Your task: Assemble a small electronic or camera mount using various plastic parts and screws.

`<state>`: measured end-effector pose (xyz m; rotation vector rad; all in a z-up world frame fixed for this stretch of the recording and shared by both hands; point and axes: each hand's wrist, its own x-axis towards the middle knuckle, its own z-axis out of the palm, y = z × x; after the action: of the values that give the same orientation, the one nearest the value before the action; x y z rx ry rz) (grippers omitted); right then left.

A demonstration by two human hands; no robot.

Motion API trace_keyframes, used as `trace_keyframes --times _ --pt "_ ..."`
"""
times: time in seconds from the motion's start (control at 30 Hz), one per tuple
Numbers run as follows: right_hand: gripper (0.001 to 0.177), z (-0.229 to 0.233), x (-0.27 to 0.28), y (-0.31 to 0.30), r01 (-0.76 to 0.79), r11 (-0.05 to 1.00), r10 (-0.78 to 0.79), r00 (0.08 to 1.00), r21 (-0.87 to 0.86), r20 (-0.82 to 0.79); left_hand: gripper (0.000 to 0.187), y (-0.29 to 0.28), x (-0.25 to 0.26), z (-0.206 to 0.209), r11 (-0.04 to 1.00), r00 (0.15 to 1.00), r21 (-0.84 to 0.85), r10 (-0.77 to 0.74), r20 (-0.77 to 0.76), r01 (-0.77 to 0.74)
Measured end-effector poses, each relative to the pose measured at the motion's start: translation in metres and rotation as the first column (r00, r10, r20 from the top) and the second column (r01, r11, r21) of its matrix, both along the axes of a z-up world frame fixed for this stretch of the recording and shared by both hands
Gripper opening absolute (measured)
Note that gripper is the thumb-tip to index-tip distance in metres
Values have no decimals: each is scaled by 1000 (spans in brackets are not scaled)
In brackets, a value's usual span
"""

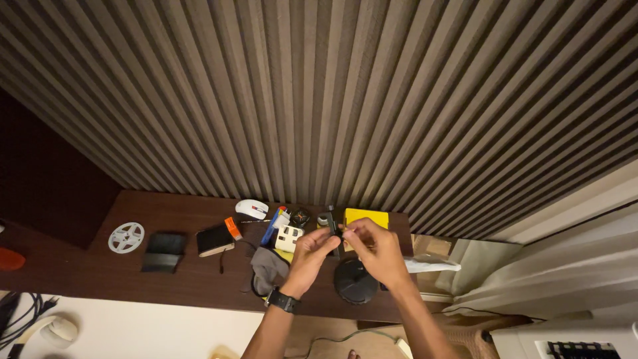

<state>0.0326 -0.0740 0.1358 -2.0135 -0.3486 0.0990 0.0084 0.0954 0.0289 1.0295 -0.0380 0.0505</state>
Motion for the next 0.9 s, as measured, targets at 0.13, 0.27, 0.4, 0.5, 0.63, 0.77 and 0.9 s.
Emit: trace_keyframes --times 0.13,0.27,0.4,0.5,0.63,0.77,0.9 --pt "17 -15 4 -7 -42 999 43 999 -18 4 34 0 -2 2 999 999 39 22 -24 -21" --pt "26 -3 -2 -7 -237 971 214 922 32 322 34 2 -3 -1 1000 1000 8 18 -13 -18" --pt "34 8 -9 -2 -250 967 212 906 58 365 35 2 -5 2 1000 1000 -10 22 -11 -22" --pt "31 -3 -7 0 -84 990 53 966 112 254 36 1 -7 6 1000 1000 6 29 -2 -29" --pt "25 -9 -5 -2 32 997 -37 996 68 81 36 0 -7 -2 999 999 -11 32 -19 -32" --pt "19 -21 -4 -6 -39 999 38 993 4 116 37 -1 -9 1 999 1000 41 28 -13 -28" --pt "28 -12 -8 -10 -245 967 218 932 63 290 37 0 -12 -1 999 1000 44 26 -9 -25"
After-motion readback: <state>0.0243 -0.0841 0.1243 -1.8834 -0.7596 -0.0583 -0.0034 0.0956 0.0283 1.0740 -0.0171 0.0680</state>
